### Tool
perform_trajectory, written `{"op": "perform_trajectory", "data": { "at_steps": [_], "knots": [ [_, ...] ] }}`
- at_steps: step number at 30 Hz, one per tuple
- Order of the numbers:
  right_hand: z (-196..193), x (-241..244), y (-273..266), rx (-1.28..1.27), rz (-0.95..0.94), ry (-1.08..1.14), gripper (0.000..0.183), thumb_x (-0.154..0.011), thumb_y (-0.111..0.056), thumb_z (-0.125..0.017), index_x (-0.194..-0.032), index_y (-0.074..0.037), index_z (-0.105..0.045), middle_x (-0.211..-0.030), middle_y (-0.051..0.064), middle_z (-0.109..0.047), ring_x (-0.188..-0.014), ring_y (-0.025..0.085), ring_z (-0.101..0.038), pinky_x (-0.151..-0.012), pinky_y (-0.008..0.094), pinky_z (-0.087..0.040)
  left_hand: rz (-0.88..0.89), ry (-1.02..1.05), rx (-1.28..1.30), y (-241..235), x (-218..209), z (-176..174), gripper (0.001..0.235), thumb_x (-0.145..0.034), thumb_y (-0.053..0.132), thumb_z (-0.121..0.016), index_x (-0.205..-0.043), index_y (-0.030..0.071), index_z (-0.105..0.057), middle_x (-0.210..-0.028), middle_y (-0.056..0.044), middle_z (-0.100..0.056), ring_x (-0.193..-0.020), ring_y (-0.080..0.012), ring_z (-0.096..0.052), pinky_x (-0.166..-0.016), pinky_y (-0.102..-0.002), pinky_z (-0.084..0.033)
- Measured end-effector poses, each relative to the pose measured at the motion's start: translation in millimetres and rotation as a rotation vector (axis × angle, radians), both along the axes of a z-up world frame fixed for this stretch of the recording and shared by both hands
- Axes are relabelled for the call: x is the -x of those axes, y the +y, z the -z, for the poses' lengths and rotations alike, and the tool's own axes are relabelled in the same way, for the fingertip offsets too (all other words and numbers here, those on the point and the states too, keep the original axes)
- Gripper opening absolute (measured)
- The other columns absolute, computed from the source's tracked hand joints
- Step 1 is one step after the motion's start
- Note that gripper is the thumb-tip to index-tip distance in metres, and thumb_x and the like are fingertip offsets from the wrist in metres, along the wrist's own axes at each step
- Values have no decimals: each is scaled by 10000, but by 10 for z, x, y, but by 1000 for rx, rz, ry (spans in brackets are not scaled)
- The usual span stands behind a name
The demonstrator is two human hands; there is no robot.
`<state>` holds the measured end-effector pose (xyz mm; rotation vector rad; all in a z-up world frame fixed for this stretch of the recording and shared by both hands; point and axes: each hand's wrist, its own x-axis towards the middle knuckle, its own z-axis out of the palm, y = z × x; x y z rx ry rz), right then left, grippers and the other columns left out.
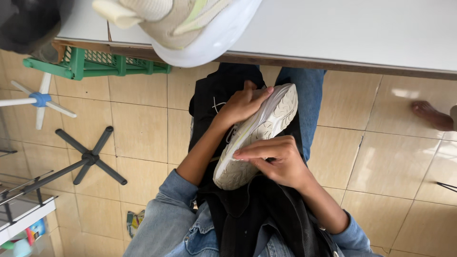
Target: The person cleans the sole and upper of a white sneaker using a small tool and a cotton swab. They scrape the sole, then apply a liquid from a bottle to the swab and scrub the shoe's surface.
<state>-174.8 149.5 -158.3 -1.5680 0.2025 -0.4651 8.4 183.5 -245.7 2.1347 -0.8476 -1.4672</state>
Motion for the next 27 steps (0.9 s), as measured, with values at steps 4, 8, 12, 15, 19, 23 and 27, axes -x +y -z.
{"op": "perform_trajectory", "data": {
  "at_steps": [4, 8, 12, 15, 19, 23, 27],
  "knots": [
    [21, 338, 119, -126, 26, 42, 112, -907, 11, -849, -981, -51, -905, -900, 139, -905, -809, 307, -897, -675, 378, -668, -464, 309, 401, 165, 6, 626, 821, -905, 438, -971, -1395, 58, -433, -1125, -229, -794, -995, -284, -804, -931, -360, -639],
    [261, 576, 271, -113, 164, 43, 159, -827, 78, -893, -942, -32, -900, -851, 158, -877, -764, 205, -851, -661, 338, -647, -616, -70, 493, 385, -30, 65, 849, -777, 562, -1007, -1318, 171, -483, -1543, -354, -560, -1320, -527, -707, -1166, -554, -557],
    [492, 681, 410, -116, 269, 105, 68, -1000, -28, -817, -1065, -9, -807, -1035, 194, -834, -927, 220, -836, -812, 254, -670, -680, -212, 560, 866, 80, -216, 756, -862, 526, -868, -1321, 135, -413, -1209, -25, -497, -1029, -168, -553, -881, -343, -538],
    [530, 672, 663, -56, 224, 145, 77, -1043, 6, -798, -1120, 7, -806, -1077, 184, -832, -921, 176, -796, -791, 219, -612, -686, -197, 507, 1191, 201, -59, 836, -839, 598, -825, -1377, 114, -406, -999, 34, -439, -830, -127, -494, -757, -322, -493],
    [620, 543, 1004, -139, 120, 213, 122, -1046, 8, -781, -1161, 42, -806, -1087, 187, -842, -996, 195, -824, -862, 199, -649, -410, -417, 249, 1493, -7, -41, 952, -843, 852, -586, -1424, 112, -446, -683, 69, -539, -579, -125, -591, -603, -345, -510],
    [587, 543, 1088, -55, 142, 188, 121, -1061, 0, -783, -1173, 34, -815, -1077, 166, -847, -958, 138, -792, -818, 175, -604, -285, -1095, 477, 1374, -660, 521, 1147, -788, 1095, -495, -1271, 64, -634, -1161, -161, -727, -1040, -341, -732, -753, -515, -593],
    [775, 597, 1038, -156, 141, 141, 143, -1034, 0, -785, -1172, 33, -799, -1043, 194, -833, -992, 225, -834, -942, 278, -714, 33, -291, 688, 754, -925, 780, 846, -943, 789, -685, -1510, 176, -554, -1531, -80, -607, -1435, -244, -579, -1165, -461, -475]
  ]
}}
